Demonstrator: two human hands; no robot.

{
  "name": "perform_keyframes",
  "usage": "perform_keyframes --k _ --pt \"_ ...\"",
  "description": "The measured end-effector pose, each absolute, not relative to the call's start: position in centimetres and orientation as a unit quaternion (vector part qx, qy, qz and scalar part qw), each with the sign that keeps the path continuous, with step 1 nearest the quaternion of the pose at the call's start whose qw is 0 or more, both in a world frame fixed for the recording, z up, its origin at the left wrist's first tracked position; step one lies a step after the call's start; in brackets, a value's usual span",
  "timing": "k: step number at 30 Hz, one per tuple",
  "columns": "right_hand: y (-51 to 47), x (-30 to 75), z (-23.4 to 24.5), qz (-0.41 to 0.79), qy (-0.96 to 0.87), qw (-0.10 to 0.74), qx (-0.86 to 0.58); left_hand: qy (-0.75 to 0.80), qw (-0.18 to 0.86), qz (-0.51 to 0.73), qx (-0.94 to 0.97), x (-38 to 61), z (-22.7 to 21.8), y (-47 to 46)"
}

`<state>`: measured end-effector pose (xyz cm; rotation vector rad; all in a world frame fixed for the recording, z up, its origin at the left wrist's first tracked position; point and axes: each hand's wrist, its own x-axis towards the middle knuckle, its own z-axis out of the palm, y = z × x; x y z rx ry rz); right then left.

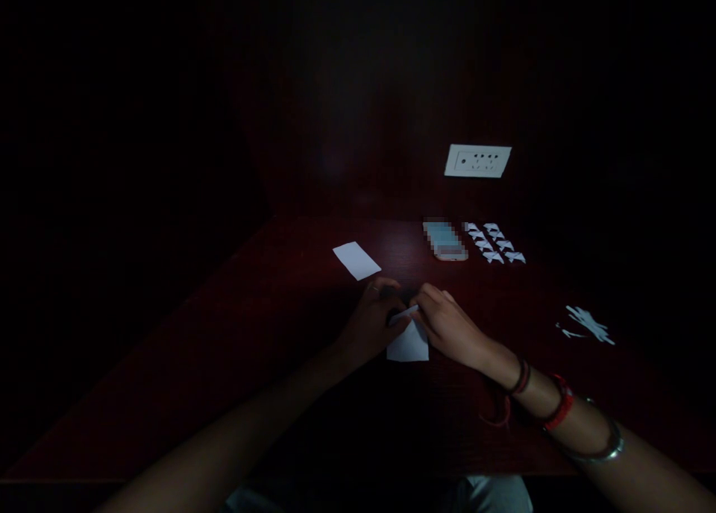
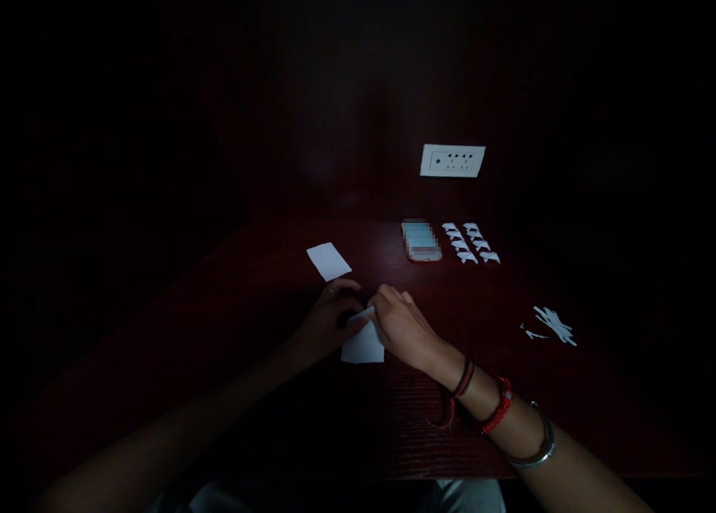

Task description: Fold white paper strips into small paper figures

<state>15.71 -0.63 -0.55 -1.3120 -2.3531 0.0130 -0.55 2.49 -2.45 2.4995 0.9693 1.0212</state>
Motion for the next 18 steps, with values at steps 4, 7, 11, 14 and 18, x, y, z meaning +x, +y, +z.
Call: perform_keyframes --k 4,7,11,14,18 --pt "-0.5 15.94 -0.61 0.027 -0.848 0.24 -0.471 0.327 0.131 0.346 0.87 -0.58 -2.31 2.48" --pt "-0.47 16.1 -0.63 0.042 -0.847 0.254 -0.466 0.321 0.12 0.341 0.875 -0.61 -2.08 2.38" --pt "-0.57 16.08 -0.56 0.048 -0.852 0.244 -0.46 0.314 0.102 0.336 0.882 -0.63 -1.71 2.22" --pt "-0.62 16.15 -0.48 0.059 -0.849 0.25 -0.462 0.314 0.095 0.341 0.881 -0.68 -1.63 2.18" --pt "-0.61 16.47 -0.31 0.067 -0.835 0.294 -0.46 0.321 0.09 0.342 0.879 -0.77 -1.94 2.21"
